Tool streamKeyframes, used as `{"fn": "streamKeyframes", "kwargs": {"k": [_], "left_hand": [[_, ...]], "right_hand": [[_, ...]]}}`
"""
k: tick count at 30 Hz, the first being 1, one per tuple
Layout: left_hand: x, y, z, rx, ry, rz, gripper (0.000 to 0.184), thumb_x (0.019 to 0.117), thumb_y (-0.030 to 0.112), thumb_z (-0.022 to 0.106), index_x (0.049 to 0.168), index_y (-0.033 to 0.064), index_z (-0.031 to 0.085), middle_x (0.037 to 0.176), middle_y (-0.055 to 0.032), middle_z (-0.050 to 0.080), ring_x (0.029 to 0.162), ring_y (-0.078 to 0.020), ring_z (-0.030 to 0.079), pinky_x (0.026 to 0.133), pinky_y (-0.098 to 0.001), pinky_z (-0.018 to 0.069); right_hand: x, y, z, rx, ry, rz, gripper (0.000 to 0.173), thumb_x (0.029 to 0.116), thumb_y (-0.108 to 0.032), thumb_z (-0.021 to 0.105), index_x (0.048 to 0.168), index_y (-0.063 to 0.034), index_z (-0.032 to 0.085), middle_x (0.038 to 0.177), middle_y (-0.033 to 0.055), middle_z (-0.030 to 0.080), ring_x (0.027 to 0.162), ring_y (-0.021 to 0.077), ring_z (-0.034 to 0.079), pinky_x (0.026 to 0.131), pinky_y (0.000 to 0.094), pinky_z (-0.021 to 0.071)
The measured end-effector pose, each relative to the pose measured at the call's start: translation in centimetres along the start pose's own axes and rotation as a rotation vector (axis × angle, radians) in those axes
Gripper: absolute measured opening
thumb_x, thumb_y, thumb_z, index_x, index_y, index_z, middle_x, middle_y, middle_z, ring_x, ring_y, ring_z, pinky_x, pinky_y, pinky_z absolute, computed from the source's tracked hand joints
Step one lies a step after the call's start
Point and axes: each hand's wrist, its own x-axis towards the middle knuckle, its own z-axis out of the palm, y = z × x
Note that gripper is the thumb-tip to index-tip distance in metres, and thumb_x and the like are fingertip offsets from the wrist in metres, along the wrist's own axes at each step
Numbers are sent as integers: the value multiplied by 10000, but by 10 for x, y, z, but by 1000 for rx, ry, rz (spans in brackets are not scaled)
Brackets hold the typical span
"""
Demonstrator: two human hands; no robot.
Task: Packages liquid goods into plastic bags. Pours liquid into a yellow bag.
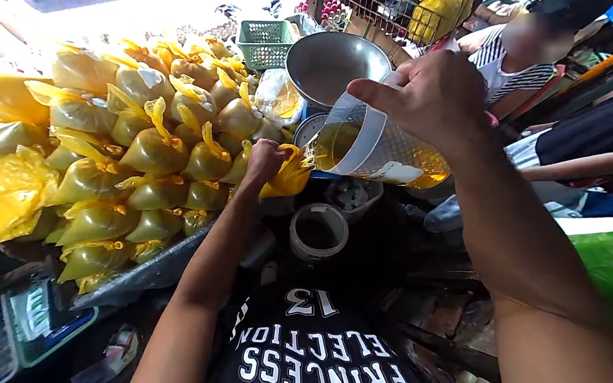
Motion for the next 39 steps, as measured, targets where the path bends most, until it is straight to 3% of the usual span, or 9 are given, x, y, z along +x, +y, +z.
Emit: {"fn": "streamKeyframes", "kwargs": {"k": [9,14,20,25,27,30,33,36,39], "left_hand": [[-5,7,-1,36,-15,20,411,929,441,707,721,88,672,707,-106,643,692,-282,636,638,-564,498],[-4,5,7,24,-33,12,406,922,433,720,720,83,671,701,-102,641,680,-276,631,631,-557,495],[3,3,23,6,-80,33,396,920,429,725,721,89,685,698,-93,647,674,-264,631,640,-544,500],[5,27,28,8,-132,82,382,940,413,707,738,89,688,692,-90,638,672,-258,620,639,-538,494],[2,45,24,18,-137,154,370,945,374,701,718,84,670,668,-85,615,642,-253,601,610,-530,477],[2,86,-2,48,-176,304,381,953,399,705,764,69,696,696,-95,641,662,-257,628,636,-541,516],[6,153,-52,94,-123,432,374,967,417,698,822,72,710,739,-98,665,689,-249,646,661,-536,531],[32,222,-103,144,45,494,385,966,462,679,944,82,740,892,-129,713,848,-298,688,779,-608,533],[71,275,-131,141,216,626,466,979,442,659,983,-23,687,971,-233,675,929,-385,656,828,-640,492]], "right_hand": [[-3,-13,-8,-78,-27,-25,1004,715,-1029,284,746,-65,563,695,156,567,708,381,616,579,594,423],[-24,32,20,210,31,56,864,840,-896,439,770,-49,598,657,119,541,623,316,570,554,587,442],[-63,65,105,753,156,263,604,929,-652,631,640,-126,567,558,-15,497,500,128,484,505,405,446],[-87,59,88,840,373,232,508,954,-521,677,625,-165,523,549,-57,467,489,85,466,487,325,426],[-102,59,71,922,493,277,461,982,-497,647,659,-190,531,575,-72,481,494,65,469,471,283,421],[-125,68,71,1130,653,612,459,967,-665,558,843,-227,615,637,-66,520,472,61,448,437,254,410],[-145,90,100,1269,709,967,596,935,-768,482,1047,-214,671,730,-31,602,566,106,557,516,327,516],[-158,93,136,1278,698,1101,577,1020,-647,449,922,-114,647,648,-4,551,521,119,518,490,333,494],[-171,83,146,1146,677,1070,454,1045,-418,562,868,-20,690,692,56,624,599,152,600,569,380,561]]}}
